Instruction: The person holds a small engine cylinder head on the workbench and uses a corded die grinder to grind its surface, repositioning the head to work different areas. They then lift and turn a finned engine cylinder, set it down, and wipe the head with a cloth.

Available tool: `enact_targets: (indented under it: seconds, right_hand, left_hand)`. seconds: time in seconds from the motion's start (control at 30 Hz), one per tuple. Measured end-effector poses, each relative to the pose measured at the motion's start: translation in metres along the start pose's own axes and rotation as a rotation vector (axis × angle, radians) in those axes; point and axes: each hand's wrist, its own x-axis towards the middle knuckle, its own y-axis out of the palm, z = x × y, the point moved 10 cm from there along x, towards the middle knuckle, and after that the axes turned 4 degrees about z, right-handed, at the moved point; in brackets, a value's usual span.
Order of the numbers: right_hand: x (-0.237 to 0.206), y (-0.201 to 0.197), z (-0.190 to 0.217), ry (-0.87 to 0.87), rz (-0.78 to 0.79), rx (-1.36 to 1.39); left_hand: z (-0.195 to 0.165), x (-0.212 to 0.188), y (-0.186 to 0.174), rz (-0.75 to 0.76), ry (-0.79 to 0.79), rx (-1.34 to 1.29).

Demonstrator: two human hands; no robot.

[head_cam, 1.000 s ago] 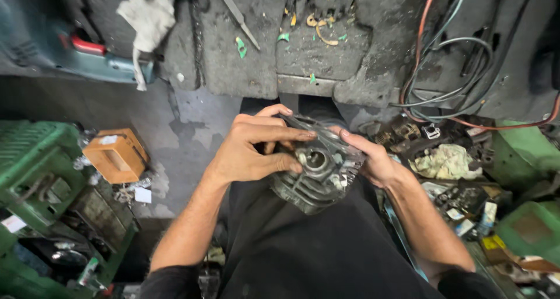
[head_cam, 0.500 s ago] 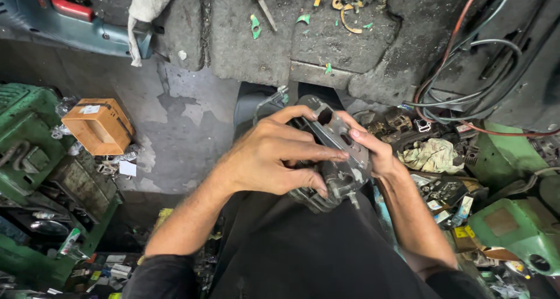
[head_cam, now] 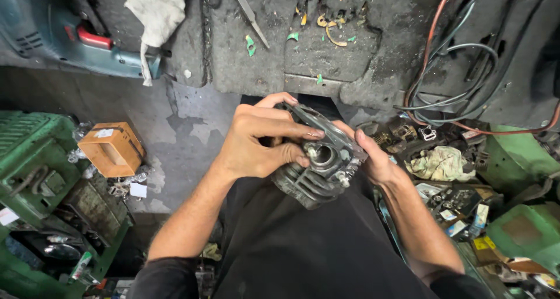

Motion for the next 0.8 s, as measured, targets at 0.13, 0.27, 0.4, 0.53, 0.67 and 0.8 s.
enact_targets:
  seconds: [0.13,0.27,0.4,0.53,0.67,0.8]
  right_hand:
    - [-0.004,-0.001,0.008,-0.014,-0.006,-0.024]
    - [-0.005,-0.008,0.009,-0.029,-0.029,-0.041]
    - [-0.006,-0.015,0.002,-0.017,-0.044,-0.009]
    - [-0.004,-0.017,0.003,-0.049,-0.056,-0.004]
    - [-0.003,-0.014,0.006,-0.044,-0.063,0.006]
    - [-0.006,-0.010,0.006,0.011,-0.068,0.001]
  left_hand:
    - [-0.002,0.004,-0.002,-0.006,0.028,-0.018]
    - [-0.004,0.007,0.001,0.001,0.024,0.001]
    - [-0.001,0.011,0.004,0.013,0.013,-0.006]
    - [0.003,0.012,0.006,0.021,0.015,-0.006]
    - [0.010,0.011,0.006,0.004,0.013,-0.022]
    - [0.016,0.012,0.005,0.006,0.014,-0.038]
